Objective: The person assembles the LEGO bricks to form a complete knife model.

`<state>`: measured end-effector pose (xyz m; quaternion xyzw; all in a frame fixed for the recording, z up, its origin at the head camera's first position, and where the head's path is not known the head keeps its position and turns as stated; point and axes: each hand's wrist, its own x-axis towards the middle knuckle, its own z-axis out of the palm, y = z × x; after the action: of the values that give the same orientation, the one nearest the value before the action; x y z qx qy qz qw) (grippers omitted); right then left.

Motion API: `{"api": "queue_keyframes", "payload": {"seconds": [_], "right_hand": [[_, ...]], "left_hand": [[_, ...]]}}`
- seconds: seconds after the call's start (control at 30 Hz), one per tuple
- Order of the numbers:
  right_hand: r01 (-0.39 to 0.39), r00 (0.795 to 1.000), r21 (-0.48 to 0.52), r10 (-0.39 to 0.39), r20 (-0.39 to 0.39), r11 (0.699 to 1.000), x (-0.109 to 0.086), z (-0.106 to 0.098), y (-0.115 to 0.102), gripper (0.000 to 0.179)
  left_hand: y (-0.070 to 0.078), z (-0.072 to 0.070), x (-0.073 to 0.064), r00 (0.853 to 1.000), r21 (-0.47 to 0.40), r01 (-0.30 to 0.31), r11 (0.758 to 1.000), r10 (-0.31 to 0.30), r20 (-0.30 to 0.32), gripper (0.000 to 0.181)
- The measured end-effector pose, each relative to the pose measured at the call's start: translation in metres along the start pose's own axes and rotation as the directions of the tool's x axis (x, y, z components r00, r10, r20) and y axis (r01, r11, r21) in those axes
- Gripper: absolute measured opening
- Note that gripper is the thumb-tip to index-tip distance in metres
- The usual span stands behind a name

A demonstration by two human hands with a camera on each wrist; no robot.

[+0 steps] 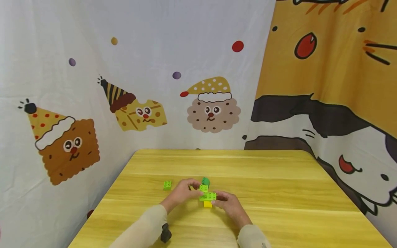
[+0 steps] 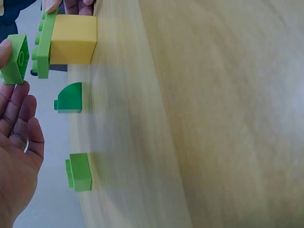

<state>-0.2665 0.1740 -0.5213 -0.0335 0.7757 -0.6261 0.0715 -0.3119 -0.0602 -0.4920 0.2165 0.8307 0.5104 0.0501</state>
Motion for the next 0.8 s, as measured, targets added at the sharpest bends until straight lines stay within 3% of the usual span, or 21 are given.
{"api": "queue_keyframes", "payload": {"seconds": [0.8], "right_hand": [[0.001, 1.0, 0.009, -0.001, 0.006, 1.0, 0.001, -0.001, 0.002, 0.05]], "left_hand": [[0.001, 0.017, 0.0, 0.999, 0.004, -0.032, 0.999, 0.032, 0.036, 0.027]]}}
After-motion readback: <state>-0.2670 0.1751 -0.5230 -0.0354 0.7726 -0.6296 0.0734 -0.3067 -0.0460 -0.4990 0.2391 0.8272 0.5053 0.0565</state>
